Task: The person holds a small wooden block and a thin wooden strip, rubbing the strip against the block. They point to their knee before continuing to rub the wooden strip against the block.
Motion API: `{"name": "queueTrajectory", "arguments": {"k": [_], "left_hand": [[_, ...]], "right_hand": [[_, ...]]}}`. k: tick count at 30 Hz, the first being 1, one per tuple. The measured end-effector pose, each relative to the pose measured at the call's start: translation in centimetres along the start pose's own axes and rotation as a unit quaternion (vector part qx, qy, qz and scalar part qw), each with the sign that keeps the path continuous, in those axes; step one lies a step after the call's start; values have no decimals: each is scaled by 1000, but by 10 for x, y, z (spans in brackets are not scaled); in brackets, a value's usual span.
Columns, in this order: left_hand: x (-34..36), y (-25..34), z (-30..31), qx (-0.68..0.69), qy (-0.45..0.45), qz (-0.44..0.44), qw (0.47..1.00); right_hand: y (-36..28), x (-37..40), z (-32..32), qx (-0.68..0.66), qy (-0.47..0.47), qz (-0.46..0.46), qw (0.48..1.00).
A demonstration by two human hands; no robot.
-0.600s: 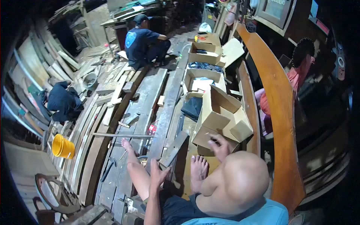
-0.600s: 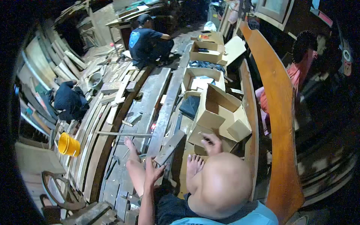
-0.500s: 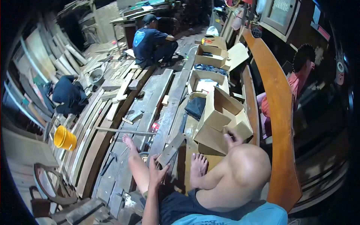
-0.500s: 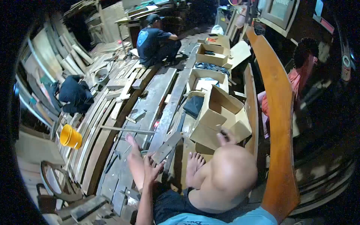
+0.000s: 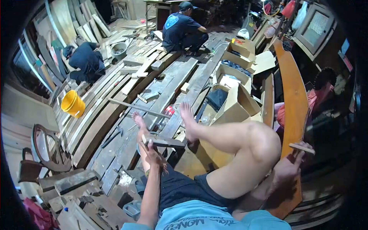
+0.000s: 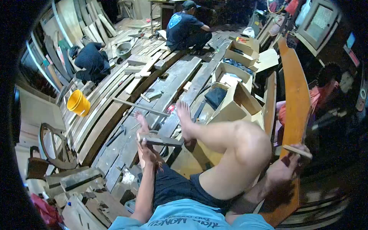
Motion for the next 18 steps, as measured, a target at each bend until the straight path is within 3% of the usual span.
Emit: {"name": "queueTrajectory", "arguments": {"k": [1, 2, 3, 4, 5, 6, 7, 8, 10, 11, 12, 13, 15, 16, 17, 18], "left_hand": [[0, -3, 1, 60, 7, 39, 997], [0, -7, 2, 120, 19, 77, 990], [-6, -1, 1, 122, 4, 76, 990], [-12, 3, 0, 119, 29, 56, 991], [-16, 10, -5, 100, 10, -24, 995], [-18, 8, -6, 97, 38, -31, 994], [-17, 13, -8, 92, 67, -38, 993], [-18, 18, -12, 82, 47, -39, 995], [-39, -31, -3, 128, 23, -24, 991], [-44, -41, -2, 157, 19, -7, 987], [-42, -25, -10, 110, 24, -50, 992], [-39, -8, -18, 63, 34, -93, 993], [-44, -6, -25, 57, -43, -150, 986], [-47, -9, -25, 56, -47, -154, 985], [-47, -15, -23, 64, -46, -100, 992], [-46, -27, -18, 71, -46, -45, 995]], "right_hand": [[-11, -9, 24, -8, 157, 24, 987], [-10, -12, 39, -11, 244, 37, 969], [-13, -18, 39, -28, 263, 54, 963], [-8, -21, 18, -101, 163, 83, 978], [-4, -23, -4, -181, 54, 95, 977], [1, -24, -26, -252, -51, 88, 962], [5, -18, -56, -238, -45, 69, 968], [25, -2, -73, -226, 27, -24, 973], [52, 9, -112, -126, -83, -59, 987], [73, 28, -131, -120, -79, -143, 979], [75, 31, -152, -82, -182, -169, 965], [130, 67, -165, -211, -145, -246, 935], [152, 93, -193, -62, -233, -185, 953], [154, 101, -201, -25, -268, -210, 940], [160, 114, -210, -69, -271, -339, 898], [164, 118, -217, -37, -269, -278, 921]]}}
Point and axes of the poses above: each hand's wrist, its own x-axis away from the middle knuckle, its own z-axis out of the back of the hand, y = z × x, the point moved 3 cm from there along -x, towards the middle knuckle, and after that the axes turned 5 degrees about -x, right-handed, at the moved point
